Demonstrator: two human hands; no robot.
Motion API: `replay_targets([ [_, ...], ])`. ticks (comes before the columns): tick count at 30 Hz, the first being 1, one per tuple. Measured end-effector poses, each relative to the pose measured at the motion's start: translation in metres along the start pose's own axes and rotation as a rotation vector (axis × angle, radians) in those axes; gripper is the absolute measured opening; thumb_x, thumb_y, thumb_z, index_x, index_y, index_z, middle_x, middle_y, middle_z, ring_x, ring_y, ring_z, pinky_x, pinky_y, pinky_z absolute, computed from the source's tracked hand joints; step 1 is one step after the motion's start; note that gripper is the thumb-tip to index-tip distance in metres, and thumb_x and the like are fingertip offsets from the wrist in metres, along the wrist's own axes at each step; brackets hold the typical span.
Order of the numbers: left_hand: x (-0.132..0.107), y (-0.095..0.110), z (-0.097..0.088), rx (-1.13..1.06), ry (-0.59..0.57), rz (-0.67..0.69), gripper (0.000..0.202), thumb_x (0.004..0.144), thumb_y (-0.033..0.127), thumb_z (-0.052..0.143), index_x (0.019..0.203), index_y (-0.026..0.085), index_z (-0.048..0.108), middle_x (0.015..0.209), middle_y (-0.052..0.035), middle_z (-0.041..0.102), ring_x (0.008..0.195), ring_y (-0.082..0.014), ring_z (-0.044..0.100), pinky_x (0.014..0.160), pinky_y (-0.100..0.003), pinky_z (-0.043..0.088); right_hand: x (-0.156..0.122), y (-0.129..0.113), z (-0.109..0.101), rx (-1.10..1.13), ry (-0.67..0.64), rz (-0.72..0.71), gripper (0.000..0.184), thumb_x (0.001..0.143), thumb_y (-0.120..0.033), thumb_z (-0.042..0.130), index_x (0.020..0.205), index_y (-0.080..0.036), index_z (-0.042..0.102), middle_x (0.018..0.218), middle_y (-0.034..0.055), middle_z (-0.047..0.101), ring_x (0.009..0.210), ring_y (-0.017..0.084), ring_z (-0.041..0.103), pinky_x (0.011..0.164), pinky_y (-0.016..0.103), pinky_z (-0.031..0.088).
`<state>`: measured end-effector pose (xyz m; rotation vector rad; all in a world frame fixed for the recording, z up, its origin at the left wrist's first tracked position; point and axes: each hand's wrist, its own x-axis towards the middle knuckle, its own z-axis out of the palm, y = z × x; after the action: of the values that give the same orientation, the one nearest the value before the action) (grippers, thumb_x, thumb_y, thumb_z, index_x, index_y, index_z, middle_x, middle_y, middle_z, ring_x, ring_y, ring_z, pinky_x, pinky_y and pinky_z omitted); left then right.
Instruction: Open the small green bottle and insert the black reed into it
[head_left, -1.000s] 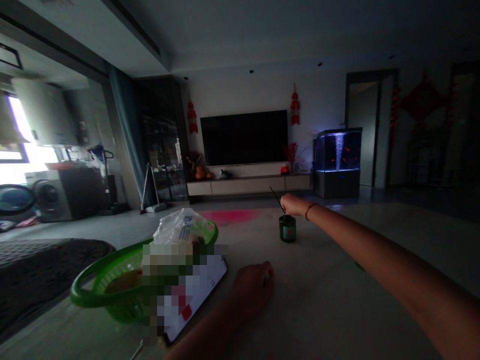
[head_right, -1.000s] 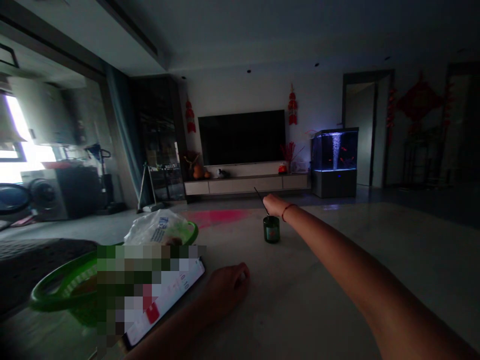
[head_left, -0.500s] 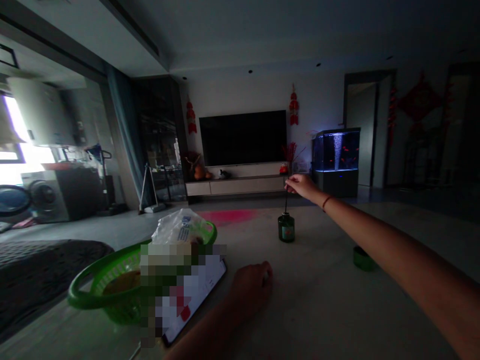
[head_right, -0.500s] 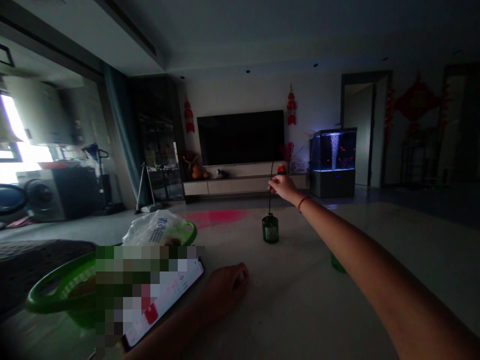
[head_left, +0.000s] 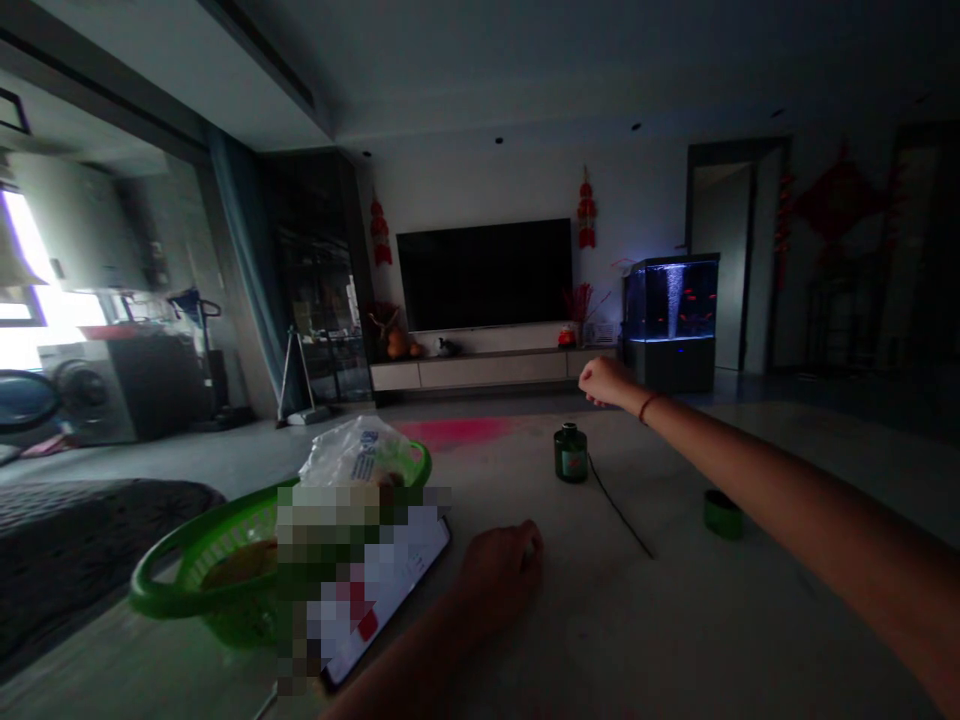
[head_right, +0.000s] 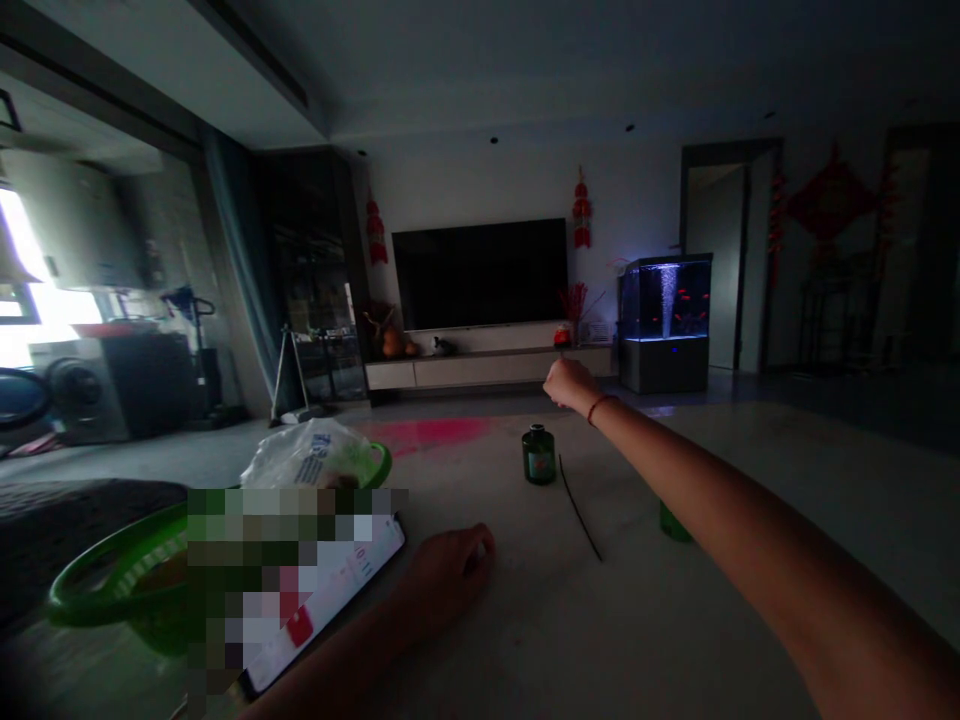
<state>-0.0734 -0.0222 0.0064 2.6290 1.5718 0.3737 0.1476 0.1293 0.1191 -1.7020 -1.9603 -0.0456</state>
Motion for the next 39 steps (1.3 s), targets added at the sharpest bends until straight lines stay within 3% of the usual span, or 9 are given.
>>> replay_targets([
  [4, -0.001, 0.000, 0.001, 0.003, 0.005, -0.006, 0.018, 0.081, 0.026, 0.037, 0.090, 0.022, 0.052, 0.078, -0.0008, 0.063, 0.067, -0.0131, 0.056, 0.055, -0.020, 0.034, -0.009, -0.017, 0.011, -0.105, -0.107, -0.097, 0.018, 0.066, -0.014, 0.052, 0.072, -0.011, 0.069, 0.074, 0.0098, 0.068, 0.068, 0.016, 0.063, 0.057, 0.017, 0.043],
  [8, -0.001, 0.001, 0.000, -0.005, 0.019, -0.007, 0.017, 0.080, 0.026, 0.037, 0.089, 0.022, 0.052, 0.077, -0.0004, 0.063, 0.067, -0.0132, 0.056, 0.055, -0.021, 0.033, -0.013, -0.024, 0.021, -0.202, -0.215, -0.134, 0.016, 0.063, -0.012, 0.057, 0.072, -0.009, 0.069, 0.077, 0.0137, 0.068, 0.071, 0.018, 0.062, 0.057, 0.019, 0.042],
  [19, -0.001, 0.000, 0.001, -0.014, 0.029, 0.011, 0.018, 0.080, 0.024, 0.036, 0.087, 0.022, 0.052, 0.077, -0.0010, 0.063, 0.067, -0.0139, 0.057, 0.055, -0.021, 0.034, 0.000, -0.015, 0.026, -0.232, -0.264, -0.291, 0.018, 0.063, -0.014, 0.060, 0.078, -0.018, 0.070, 0.079, 0.0042, 0.069, 0.073, 0.014, 0.062, 0.060, 0.018, 0.041],
  [23, -0.001, -0.002, 0.003, -0.011, 0.043, 0.016, 0.018, 0.081, 0.026, 0.036, 0.086, 0.022, 0.052, 0.075, -0.0007, 0.063, 0.065, -0.0134, 0.056, 0.053, -0.021, 0.033, 0.001, -0.012, 0.023, -0.253, -0.304, -0.339, 0.018, 0.064, -0.016, 0.060, 0.079, -0.017, 0.070, 0.078, 0.0044, 0.069, 0.074, 0.015, 0.061, 0.059, 0.018, 0.041],
  [31, 0.000, 0.000, 0.003, -0.009, 0.037, 0.009, 0.018, 0.081, 0.025, 0.036, 0.087, 0.022, 0.052, 0.075, -0.0005, 0.063, 0.065, -0.0136, 0.057, 0.054, -0.021, 0.034, 0.009, -0.018, 0.019, -0.334, -0.354, -0.278, 0.022, 0.060, -0.022, 0.067, 0.078, -0.010, 0.070, 0.080, 0.0103, 0.068, 0.073, 0.019, 0.061, 0.059, 0.022, 0.041],
  [39, -0.001, 0.002, -0.001, 0.014, -0.011, 0.001, 0.019, 0.081, 0.026, 0.035, 0.091, 0.023, 0.051, 0.080, -0.0011, 0.063, 0.071, -0.0143, 0.057, 0.057, -0.021, 0.036, 0.016, -0.033, 0.028, -0.345, -0.446, -0.126, 0.025, 0.052, -0.015, 0.069, 0.074, -0.005, 0.067, 0.074, 0.0128, 0.066, 0.072, 0.020, 0.059, 0.056, 0.024, 0.042],
])
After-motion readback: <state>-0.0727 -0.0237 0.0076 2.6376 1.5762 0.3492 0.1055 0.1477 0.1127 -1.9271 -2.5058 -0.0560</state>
